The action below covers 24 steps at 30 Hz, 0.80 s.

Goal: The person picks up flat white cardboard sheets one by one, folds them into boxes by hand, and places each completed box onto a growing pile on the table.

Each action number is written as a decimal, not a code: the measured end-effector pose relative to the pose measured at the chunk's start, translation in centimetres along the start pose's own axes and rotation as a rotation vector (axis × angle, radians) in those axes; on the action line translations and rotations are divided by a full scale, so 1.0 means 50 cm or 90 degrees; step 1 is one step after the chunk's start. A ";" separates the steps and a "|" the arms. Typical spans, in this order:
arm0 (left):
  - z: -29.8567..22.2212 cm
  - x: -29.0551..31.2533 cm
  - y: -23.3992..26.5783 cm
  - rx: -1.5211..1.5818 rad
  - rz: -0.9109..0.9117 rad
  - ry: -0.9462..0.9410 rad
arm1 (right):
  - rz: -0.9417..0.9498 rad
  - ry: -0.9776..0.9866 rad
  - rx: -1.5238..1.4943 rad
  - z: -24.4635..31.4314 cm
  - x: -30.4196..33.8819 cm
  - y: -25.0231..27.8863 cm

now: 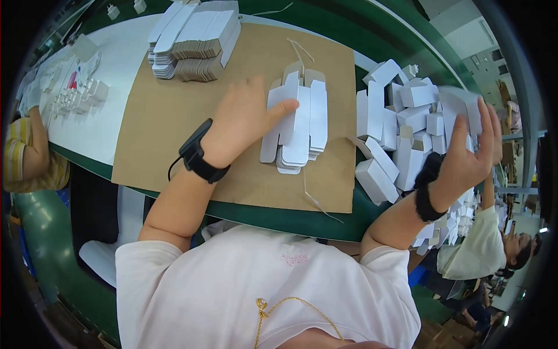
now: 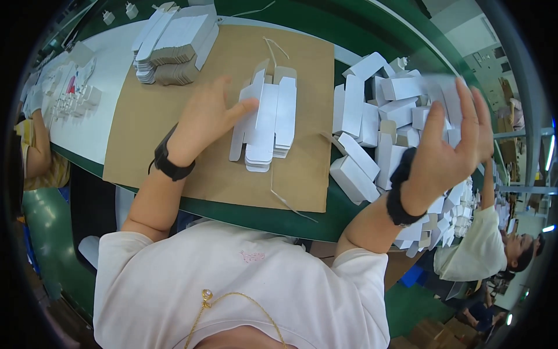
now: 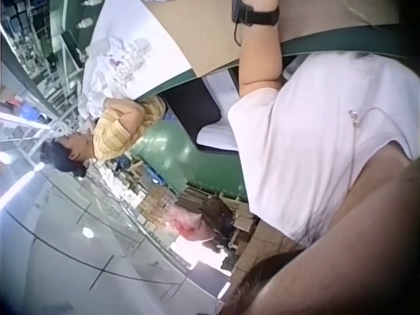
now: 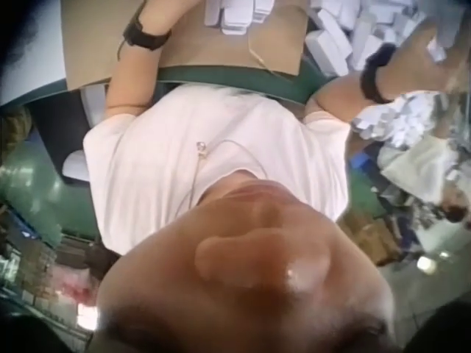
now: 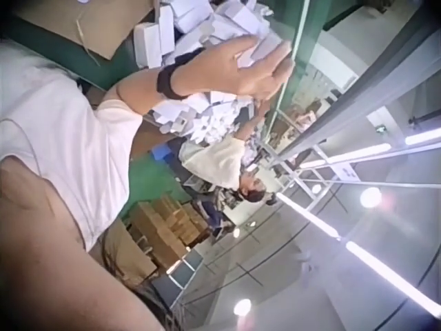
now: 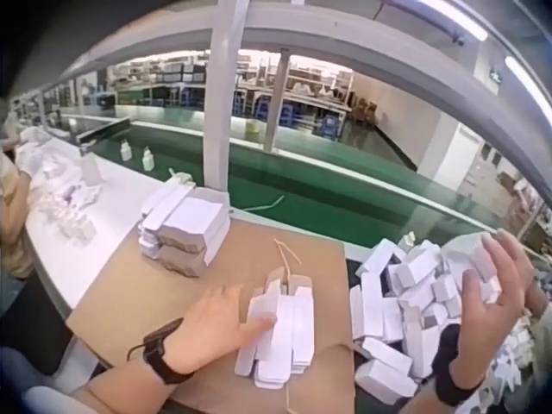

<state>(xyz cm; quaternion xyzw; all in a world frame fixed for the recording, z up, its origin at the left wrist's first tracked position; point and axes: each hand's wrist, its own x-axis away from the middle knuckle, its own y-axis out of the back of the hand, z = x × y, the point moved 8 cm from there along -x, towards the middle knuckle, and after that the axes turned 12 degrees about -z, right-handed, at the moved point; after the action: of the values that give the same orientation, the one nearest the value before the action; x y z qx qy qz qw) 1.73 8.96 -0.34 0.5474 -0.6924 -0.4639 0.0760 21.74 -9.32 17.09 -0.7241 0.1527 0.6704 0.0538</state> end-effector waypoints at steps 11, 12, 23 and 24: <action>0.023 -0.006 -0.037 0.027 0.050 0.059 | 0.536 -0.257 -0.457 0.147 0.207 -0.214; 0.021 -0.005 -0.052 0.104 0.108 0.097 | 0.618 -0.348 -0.468 0.167 0.243 -0.225; -0.062 0.020 -0.012 0.314 0.016 0.039 | 0.502 -0.413 -0.622 0.216 0.214 -0.182; -0.068 0.022 -0.021 0.310 0.047 0.010 | 0.502 -0.412 -0.620 0.213 0.213 -0.182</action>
<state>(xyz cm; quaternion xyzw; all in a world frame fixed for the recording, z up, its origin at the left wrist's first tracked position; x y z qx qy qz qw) 4.10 6.16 0.35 0.5276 -0.8027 -0.2758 -0.0362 14.83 0.75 4.42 -0.3205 0.0628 0.8137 -0.4809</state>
